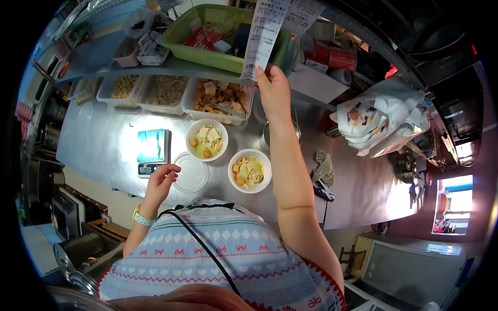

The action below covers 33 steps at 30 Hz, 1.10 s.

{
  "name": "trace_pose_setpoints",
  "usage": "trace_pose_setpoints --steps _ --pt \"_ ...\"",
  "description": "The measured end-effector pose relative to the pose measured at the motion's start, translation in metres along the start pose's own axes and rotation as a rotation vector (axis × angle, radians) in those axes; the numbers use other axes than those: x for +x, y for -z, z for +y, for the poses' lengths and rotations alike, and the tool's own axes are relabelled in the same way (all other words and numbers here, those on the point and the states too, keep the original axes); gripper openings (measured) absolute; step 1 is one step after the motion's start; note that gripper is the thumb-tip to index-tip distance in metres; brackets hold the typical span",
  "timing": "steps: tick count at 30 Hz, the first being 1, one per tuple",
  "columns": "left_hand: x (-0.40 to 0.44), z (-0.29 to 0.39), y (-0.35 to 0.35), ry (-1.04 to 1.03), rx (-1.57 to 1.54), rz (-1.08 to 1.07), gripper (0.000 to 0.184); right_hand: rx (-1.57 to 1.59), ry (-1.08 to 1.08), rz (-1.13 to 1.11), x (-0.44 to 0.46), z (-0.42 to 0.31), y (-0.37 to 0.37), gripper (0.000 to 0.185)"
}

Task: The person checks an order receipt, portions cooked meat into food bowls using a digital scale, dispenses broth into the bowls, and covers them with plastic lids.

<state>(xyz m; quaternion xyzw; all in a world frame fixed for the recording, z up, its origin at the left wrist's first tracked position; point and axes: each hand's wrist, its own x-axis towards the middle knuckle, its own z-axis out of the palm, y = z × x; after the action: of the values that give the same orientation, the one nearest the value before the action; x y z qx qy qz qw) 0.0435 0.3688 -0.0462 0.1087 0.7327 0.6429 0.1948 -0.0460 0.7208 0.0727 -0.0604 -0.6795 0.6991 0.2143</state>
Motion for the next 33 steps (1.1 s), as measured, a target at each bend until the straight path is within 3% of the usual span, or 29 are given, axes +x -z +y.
trace_pose_setpoints --steps 15,21,24,26,28,30,33 --pt "0.000 -0.003 0.001 0.010 -0.012 0.002 0.017 0.007 -0.035 0.008 -0.003 0.007 -0.002 0.026" --pt "-0.004 -0.021 0.010 -0.001 0.024 0.006 0.016 0.013 -0.146 -0.056 -0.013 0.040 0.000 0.029" --pt "-0.016 -0.028 0.017 0.011 0.050 0.063 0.017 -0.077 -0.329 -0.255 -0.028 0.098 0.010 0.030" --pt "-0.027 -0.034 0.023 0.054 0.020 0.101 0.018 -0.524 -0.154 -0.313 -0.028 0.141 0.014 0.027" --pt "-0.039 -0.043 0.025 0.122 0.009 0.136 0.019 -0.510 -0.164 -0.310 -0.025 0.152 -0.004 0.023" --pt "-0.046 -0.051 0.026 0.203 -0.050 0.157 0.019 -0.794 0.005 -0.421 -0.013 0.160 -0.027 0.024" --pt "-0.056 -0.063 0.026 0.188 -0.032 0.183 0.019 -0.949 0.110 -0.446 0.030 0.199 -0.060 0.027"
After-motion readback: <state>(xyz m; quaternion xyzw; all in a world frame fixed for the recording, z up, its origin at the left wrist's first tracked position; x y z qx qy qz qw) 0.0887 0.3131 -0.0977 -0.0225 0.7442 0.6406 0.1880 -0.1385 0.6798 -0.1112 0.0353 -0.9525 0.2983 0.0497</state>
